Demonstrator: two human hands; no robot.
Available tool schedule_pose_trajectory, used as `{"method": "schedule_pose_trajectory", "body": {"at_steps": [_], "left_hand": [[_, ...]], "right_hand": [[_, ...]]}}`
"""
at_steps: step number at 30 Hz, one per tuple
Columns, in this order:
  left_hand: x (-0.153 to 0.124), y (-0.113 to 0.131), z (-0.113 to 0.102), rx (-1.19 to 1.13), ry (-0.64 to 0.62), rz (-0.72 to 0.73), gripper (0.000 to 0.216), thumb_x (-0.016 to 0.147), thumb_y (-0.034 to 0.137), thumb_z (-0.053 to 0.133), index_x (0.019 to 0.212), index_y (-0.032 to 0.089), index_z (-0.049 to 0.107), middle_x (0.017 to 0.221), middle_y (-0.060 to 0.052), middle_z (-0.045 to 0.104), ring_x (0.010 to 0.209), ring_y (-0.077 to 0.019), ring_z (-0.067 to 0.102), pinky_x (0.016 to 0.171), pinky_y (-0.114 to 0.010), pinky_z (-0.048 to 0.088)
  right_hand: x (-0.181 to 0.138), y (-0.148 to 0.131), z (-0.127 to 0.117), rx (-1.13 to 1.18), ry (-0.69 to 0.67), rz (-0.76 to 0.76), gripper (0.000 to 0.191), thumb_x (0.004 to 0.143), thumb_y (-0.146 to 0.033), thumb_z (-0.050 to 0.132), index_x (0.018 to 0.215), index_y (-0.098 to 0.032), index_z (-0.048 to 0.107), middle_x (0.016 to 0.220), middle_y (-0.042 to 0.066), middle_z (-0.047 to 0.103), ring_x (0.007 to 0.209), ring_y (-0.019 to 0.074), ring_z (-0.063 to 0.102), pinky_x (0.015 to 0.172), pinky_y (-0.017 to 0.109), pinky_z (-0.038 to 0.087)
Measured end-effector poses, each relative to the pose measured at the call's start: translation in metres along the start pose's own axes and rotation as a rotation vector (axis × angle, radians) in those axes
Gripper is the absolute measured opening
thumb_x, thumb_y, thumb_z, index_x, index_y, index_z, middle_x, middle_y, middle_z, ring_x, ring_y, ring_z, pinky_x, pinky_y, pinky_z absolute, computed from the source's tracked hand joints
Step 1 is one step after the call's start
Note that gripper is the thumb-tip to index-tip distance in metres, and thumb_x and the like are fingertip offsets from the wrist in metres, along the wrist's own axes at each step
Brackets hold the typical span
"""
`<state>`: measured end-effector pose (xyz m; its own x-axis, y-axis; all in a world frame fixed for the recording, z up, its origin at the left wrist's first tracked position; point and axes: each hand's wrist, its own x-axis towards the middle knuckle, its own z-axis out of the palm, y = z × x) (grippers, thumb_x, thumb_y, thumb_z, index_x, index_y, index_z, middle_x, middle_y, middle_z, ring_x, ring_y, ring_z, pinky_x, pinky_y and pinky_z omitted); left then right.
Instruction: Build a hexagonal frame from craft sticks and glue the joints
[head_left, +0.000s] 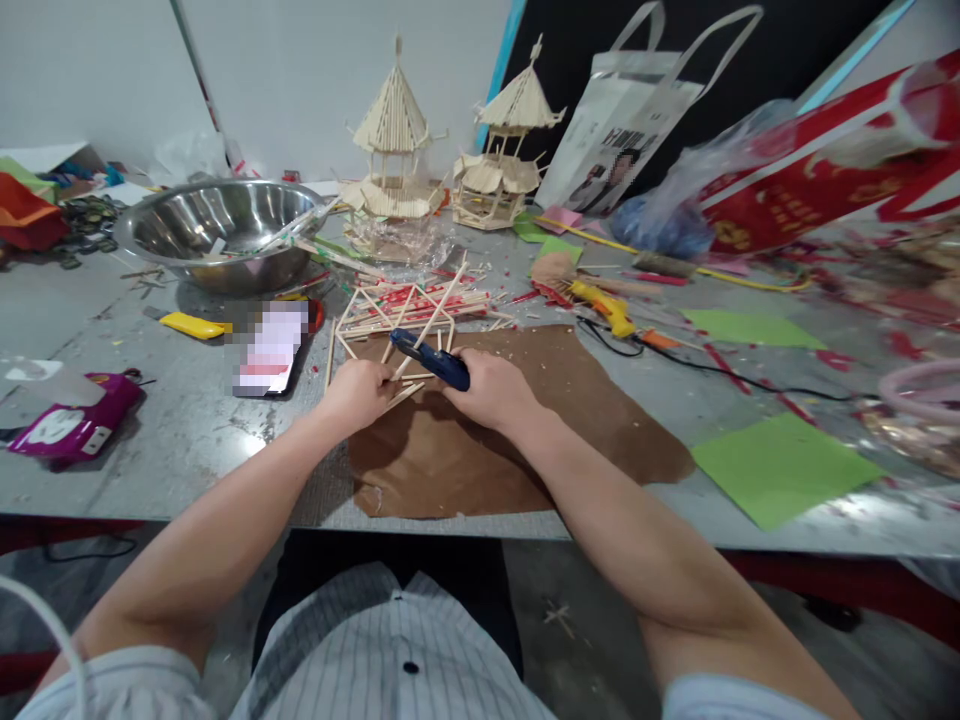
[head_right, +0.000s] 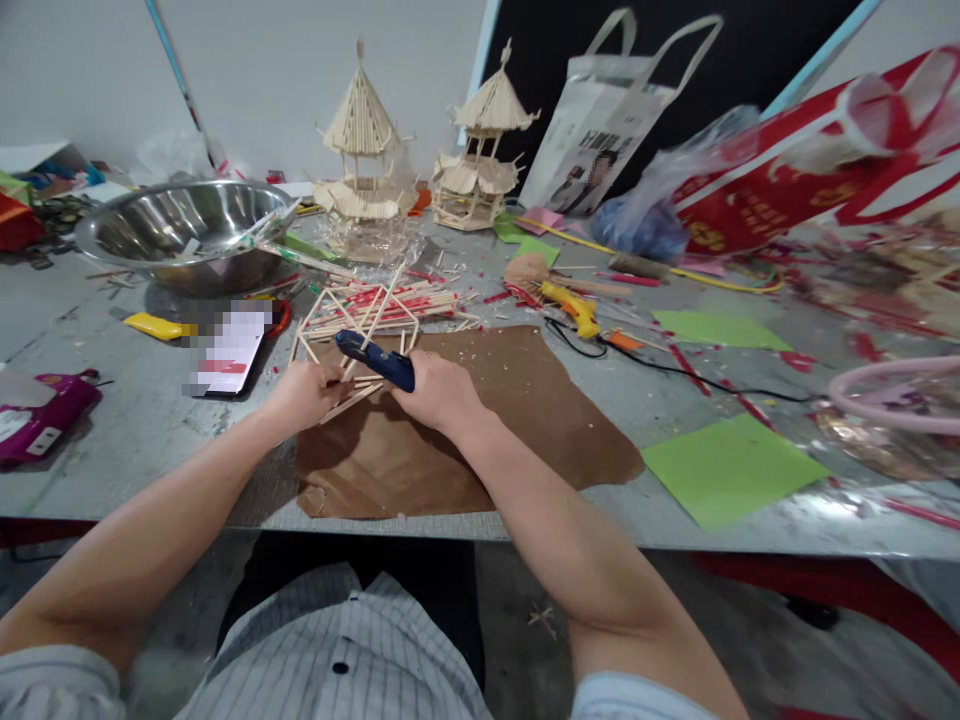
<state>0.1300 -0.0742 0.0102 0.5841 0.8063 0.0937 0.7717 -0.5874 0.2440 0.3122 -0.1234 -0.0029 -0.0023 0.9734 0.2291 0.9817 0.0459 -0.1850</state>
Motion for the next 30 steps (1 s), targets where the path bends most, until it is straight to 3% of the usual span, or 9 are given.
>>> {"method": "schedule_pose_trajectory", "body": {"at_steps": [4,8,11,15,18,22,30], "left_hand": [[0.0001,-0.0006,0.0004,0.007,-0.002,-0.002,0.032,0.076,0.034,0.04,0.072,0.015,0.065,0.057,-0.006,0.059,0.054,-0.0149,0.051,0.051,-0.025,0.028],[0.0005,0.0,0.0013,0.025,-0.006,-0.012,0.031,0.076,0.031,0.039,0.071,0.016,0.065,0.059,-0.006,0.06,0.057,-0.0152,0.052,0.052,-0.025,0.028],[0.0006,0.0007,0.0018,0.033,0.001,-0.004,0.032,0.077,0.032,0.038,0.072,0.016,0.065,0.061,-0.007,0.061,0.059,-0.0163,0.054,0.052,-0.025,0.028],[0.0006,0.0005,0.0019,0.046,0.002,-0.009,0.033,0.078,0.033,0.038,0.073,0.016,0.065,0.062,-0.007,0.062,0.061,-0.0172,0.055,0.053,-0.026,0.029],[0.0008,-0.0005,0.0028,0.061,0.0,-0.009,0.033,0.078,0.033,0.038,0.073,0.016,0.065,0.063,-0.008,0.062,0.063,-0.0175,0.056,0.054,-0.025,0.03],[0.0011,-0.0005,0.0045,0.079,0.001,-0.004,0.033,0.078,0.033,0.038,0.073,0.016,0.065,0.065,-0.008,0.063,0.065,-0.0179,0.057,0.055,-0.025,0.031],[0.0014,0.0004,0.0056,0.08,0.01,-0.019,0.033,0.078,0.035,0.037,0.074,0.017,0.065,0.065,-0.008,0.063,0.063,-0.0182,0.057,0.054,-0.026,0.03]], "right_hand": [[0.0,-0.0018,-0.002,-0.026,-0.028,0.013,0.036,0.074,-0.039,0.044,0.101,-0.016,0.053,0.09,0.01,0.062,0.082,0.0241,0.058,0.07,0.032,0.042],[-0.0002,-0.0034,-0.0024,-0.051,-0.047,0.026,0.039,0.069,-0.018,0.048,0.107,-0.015,0.05,0.098,0.011,0.059,0.087,0.0228,0.057,0.073,0.03,0.041],[-0.0003,-0.0036,-0.0008,-0.034,-0.018,0.043,0.042,0.067,-0.012,0.046,0.11,-0.015,0.048,0.103,0.011,0.057,0.091,0.022,0.055,0.076,0.03,0.041],[0.0007,-0.0025,0.0022,-0.017,0.008,0.054,0.039,0.068,-0.02,0.049,0.107,-0.016,0.05,0.102,0.01,0.058,0.091,0.0222,0.056,0.076,0.03,0.041],[0.0019,-0.0024,0.0029,-0.024,0.024,0.067,0.036,0.072,-0.036,0.048,0.102,-0.017,0.052,0.098,0.009,0.06,0.088,0.023,0.057,0.073,0.031,0.043],[0.003,-0.0035,0.002,-0.032,0.009,0.092,0.047,0.073,-0.056,0.039,0.096,-0.018,0.054,0.093,0.009,0.062,0.084,0.0243,0.059,0.069,0.032,0.043],[0.005,-0.0042,0.0008,-0.071,-0.024,0.112,0.04,0.074,-0.051,0.039,0.091,-0.019,0.055,0.087,0.009,0.064,0.081,0.0243,0.06,0.066,0.031,0.042]]}}
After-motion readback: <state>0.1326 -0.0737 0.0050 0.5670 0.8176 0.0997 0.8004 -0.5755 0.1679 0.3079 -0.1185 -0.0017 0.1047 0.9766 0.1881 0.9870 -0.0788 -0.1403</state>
